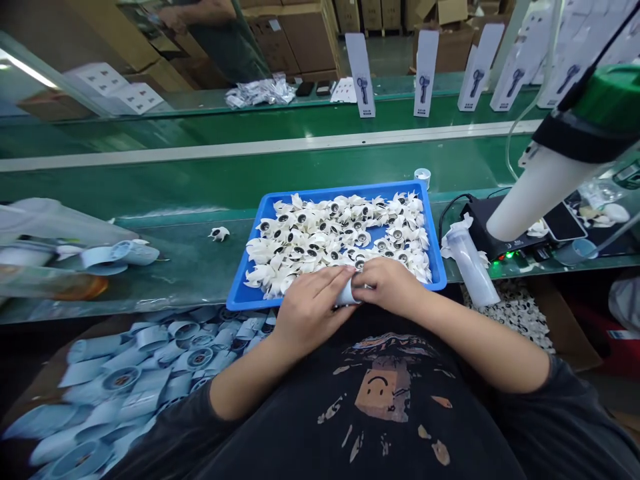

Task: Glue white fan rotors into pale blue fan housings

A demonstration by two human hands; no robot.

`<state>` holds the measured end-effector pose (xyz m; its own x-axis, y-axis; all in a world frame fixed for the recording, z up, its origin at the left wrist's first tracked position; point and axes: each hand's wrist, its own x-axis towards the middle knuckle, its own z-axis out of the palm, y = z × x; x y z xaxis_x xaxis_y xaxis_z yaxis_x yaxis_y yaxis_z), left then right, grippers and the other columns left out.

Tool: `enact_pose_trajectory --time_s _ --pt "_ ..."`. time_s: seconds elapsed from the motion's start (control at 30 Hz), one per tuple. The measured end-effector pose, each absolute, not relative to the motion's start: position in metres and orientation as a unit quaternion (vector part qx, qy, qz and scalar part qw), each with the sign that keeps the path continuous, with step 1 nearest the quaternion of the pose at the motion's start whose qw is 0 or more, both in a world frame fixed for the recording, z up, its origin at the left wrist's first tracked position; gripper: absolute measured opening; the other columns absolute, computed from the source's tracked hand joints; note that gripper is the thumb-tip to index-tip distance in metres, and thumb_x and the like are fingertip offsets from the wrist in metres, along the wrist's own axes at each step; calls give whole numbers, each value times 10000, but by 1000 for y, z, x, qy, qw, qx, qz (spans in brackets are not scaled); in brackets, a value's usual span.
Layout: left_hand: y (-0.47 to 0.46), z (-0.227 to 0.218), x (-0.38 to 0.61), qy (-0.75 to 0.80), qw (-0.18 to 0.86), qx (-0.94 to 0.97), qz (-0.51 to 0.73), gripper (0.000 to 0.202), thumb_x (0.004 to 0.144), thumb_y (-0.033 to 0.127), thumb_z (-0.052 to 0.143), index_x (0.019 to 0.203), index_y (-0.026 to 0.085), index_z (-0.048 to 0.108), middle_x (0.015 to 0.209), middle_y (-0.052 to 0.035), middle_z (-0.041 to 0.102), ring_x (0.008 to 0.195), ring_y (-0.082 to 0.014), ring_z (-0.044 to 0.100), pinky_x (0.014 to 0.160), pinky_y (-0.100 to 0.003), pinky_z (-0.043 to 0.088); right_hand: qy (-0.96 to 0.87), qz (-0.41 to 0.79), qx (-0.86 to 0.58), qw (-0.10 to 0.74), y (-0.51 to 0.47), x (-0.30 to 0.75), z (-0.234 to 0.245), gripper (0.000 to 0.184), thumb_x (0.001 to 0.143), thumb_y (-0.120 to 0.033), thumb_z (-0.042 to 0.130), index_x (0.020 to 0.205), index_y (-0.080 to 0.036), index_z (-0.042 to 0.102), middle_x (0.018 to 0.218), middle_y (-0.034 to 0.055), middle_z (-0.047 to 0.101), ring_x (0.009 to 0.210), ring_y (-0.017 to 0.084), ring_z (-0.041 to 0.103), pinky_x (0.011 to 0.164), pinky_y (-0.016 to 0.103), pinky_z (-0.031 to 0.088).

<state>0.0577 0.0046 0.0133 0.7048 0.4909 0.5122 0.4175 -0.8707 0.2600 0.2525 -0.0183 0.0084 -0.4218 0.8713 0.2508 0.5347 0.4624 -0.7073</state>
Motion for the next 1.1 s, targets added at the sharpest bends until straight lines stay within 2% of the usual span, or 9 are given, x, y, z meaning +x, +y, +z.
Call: enact_pose_trajectory --time_s 0.1,0.27,0.4,0.47,0.6,0.7,0.87,0.97,1.1 --pt "6 11 58 233 18 923 305 436 886 324 607 1275 129 586 1107 -175 727 983 -324 704 753 -422 557 -778 283 -468 310 -22 252 5 251 928 -205 506 814 -112 709 663 13 577 590 90 502 559 202 391" --pt "12 17 54 177 248 918 252 555 818 501 684 1274 200 585 1066 -85 754 888 -229 733 722 -312 568 -822 274 -403 295 -27 260 23 110 821 -287 688 788 -191 731 647 -5 559 661 108 495 692 253 415" --pt "8 22 57 212 28 911 353 477 867 296 653 1321 199 545 1143 -115 730 1009 -268 707 814 -373 512 -794 229 -443 347 -24 258 23 248 913 -317 574 840 -139 729 632 10 545 606 107 477 601 240 393" --pt "8 23 59 207 -16 911 356 472 874 293 644 1324 196 538 1124 -115 737 1005 -263 708 805 -368 495 -781 223 -459 359 -26 255 19 314 960 -306 493 878 -106 721 613 7 529 555 96 458 539 223 366" --pt "13 17 56 193 138 912 334 523 865 500 630 1288 202 552 1124 -101 737 973 -228 715 798 -335 534 -813 159 -423 368 -37 258 24 335 962 -384 509 925 -140 736 680 28 565 648 122 492 618 255 383" --pt "15 10 54 218 212 887 348 566 831 522 664 1302 231 545 1157 -92 723 1010 -234 701 846 -350 548 -847 39 -389 359 -46 263 32 490 963 -547 441 1085 -155 708 853 79 611 776 166 510 708 310 402" --pt "13 6 56 215 214 876 374 583 817 494 695 1316 242 528 1150 -96 719 1014 -244 686 890 -385 524 -826 -6 -423 373 -53 262 32 555 963 -608 365 1005 -187 724 857 67 558 805 181 471 745 331 378" --pt "12 6 59 188 200 877 394 599 819 475 701 1338 251 501 1135 -92 723 1001 -242 686 910 -400 511 -817 7 -427 388 -57 260 29 649 953 -665 286 1101 -190 703 1003 92 559 948 212 493 852 374 384" --pt "12 3 61 190 188 879 394 579 835 481 681 1332 248 499 1126 -101 723 983 -239 689 914 -415 508 -789 -9 -446 423 -62 258 26 567 991 -562 308 899 -199 733 914 71 528 905 199 488 845 372 371"
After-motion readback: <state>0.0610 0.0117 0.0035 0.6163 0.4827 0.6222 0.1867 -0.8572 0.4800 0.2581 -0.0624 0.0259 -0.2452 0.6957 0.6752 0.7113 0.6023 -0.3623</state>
